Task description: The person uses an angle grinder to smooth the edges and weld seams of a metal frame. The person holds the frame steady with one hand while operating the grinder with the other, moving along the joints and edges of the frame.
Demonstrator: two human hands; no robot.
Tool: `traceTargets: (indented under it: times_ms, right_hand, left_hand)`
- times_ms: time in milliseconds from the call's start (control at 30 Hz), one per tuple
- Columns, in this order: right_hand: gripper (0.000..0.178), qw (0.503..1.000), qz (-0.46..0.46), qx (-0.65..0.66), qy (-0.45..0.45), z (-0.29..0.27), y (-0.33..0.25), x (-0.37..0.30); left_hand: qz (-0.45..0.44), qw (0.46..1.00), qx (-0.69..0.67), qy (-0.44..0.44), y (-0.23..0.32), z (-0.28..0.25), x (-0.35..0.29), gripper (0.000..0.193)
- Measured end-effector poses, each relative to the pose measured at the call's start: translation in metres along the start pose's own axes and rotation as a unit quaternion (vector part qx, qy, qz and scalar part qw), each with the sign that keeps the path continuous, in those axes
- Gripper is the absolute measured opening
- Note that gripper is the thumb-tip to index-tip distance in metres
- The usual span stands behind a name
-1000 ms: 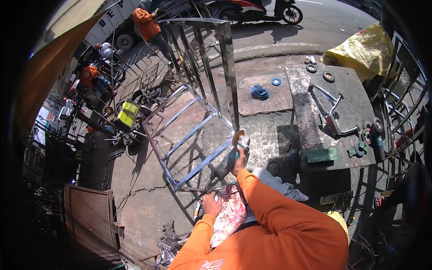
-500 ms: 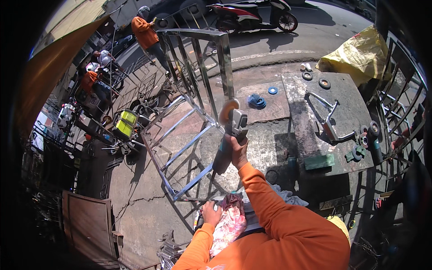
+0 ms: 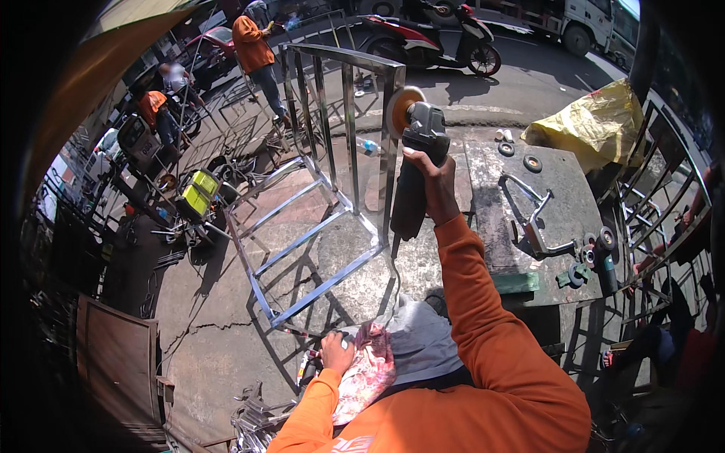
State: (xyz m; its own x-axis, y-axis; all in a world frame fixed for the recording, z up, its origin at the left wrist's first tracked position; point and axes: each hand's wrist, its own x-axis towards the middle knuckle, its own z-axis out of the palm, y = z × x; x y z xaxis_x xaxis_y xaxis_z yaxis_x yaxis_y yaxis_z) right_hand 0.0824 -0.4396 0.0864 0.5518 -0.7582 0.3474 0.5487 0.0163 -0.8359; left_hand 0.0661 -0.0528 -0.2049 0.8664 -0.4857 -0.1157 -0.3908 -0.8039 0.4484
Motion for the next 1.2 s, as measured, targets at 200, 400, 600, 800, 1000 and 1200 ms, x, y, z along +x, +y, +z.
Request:
traceTargets:
  times_ms: [200,400,600,800,1000,1200]
  right_hand:
    - [0.023,0.995,0.052,0.083,-0.035,-0.002,-0.007,0.022]
    - [0.025,0.992,0.045,0.111,-0.03,0.006,-0.003,0.02]
    - [0.037,0.99,-0.093,0.072,-0.071,0.017,0.013,0.014]
    - [0.053,0.957,-0.164,-0.227,0.08,0.068,0.019,0.002]
    - [0.062,0.938,-0.102,-0.279,0.179,0.108,0.019,-0.002]
    - [0.061,0.954,-0.149,-0.228,0.126,0.114,0.007,0.017]
  left_hand:
    - [0.0,0.999,-0.024,0.026,-0.009,0.004,0.0,0.04]
    - [0.005,0.999,-0.022,0.028,-0.007,0.003,-0.001,0.04]
    - [0.117,0.987,0.018,0.11,0.04,-0.034,-0.007,0.033]
    - [0.263,0.904,-0.165,0.293,0.175,-0.104,0.072,0.058]
    - [0.313,0.828,-0.325,0.332,0.26,-0.128,0.202,0.067]
    - [0.28,0.801,-0.465,0.253,0.287,-0.134,0.281,0.06]
